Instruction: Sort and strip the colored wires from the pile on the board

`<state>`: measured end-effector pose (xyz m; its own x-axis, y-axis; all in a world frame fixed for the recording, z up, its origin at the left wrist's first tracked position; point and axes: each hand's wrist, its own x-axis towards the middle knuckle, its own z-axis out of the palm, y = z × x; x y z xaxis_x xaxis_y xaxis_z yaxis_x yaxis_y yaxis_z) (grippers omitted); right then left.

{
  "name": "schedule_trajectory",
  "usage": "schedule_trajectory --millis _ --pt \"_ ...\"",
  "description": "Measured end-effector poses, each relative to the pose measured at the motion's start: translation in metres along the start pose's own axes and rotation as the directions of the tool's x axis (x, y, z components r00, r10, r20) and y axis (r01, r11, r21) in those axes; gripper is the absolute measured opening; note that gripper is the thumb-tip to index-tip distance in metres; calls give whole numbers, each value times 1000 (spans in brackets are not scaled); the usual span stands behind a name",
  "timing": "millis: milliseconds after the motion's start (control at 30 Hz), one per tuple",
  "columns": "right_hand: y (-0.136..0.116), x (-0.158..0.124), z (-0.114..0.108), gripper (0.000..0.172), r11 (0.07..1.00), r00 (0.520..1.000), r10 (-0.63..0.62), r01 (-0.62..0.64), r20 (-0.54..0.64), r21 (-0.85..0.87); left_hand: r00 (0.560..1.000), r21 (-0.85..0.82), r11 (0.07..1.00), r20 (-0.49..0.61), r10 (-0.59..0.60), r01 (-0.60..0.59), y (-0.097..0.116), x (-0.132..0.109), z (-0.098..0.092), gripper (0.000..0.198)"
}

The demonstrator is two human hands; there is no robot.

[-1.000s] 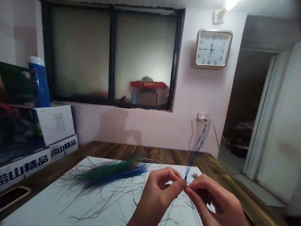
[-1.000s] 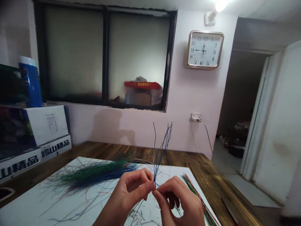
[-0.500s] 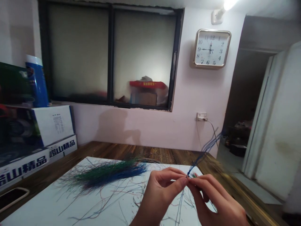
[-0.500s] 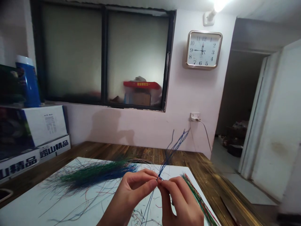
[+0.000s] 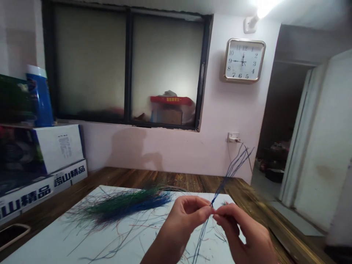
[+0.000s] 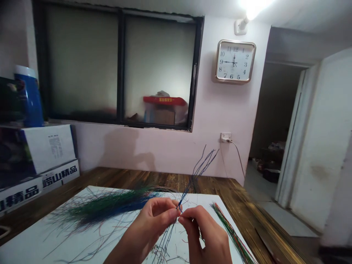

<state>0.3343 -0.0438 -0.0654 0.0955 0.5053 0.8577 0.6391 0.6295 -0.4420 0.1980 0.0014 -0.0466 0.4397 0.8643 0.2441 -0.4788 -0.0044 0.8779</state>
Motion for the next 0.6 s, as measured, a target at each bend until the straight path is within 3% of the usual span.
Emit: schedule_trajectory --millis 100,233,300,400,500,600 --pt "2 1 -2 10 995 996 85 -86 11 56 992 -100 991 91 -82 91 -2 0 -5 18" --pt "7 7 -8 26 989 993 -95 86 69 118 973 -164 976 206 -106 141 -2 3 -6 15" --pt "5 9 -9 23 976 990 -128 115 56 187 969 -159 973 209 -130 165 0 3 -5 16" --pt "-2 10 -11 11 937 990 105 -131 95 323 972 -122 976 177 -156 179 5 1 -4 17" --pt "-7 9 -15 24 760 881 344 -465 326 454 974 -67 982 156 -163 175 8 -4 -2 17" --pt "-8 10 -20 27 620 773 389 -622 501 478 979 6 986 119 -166 167 10 -7 1 16"
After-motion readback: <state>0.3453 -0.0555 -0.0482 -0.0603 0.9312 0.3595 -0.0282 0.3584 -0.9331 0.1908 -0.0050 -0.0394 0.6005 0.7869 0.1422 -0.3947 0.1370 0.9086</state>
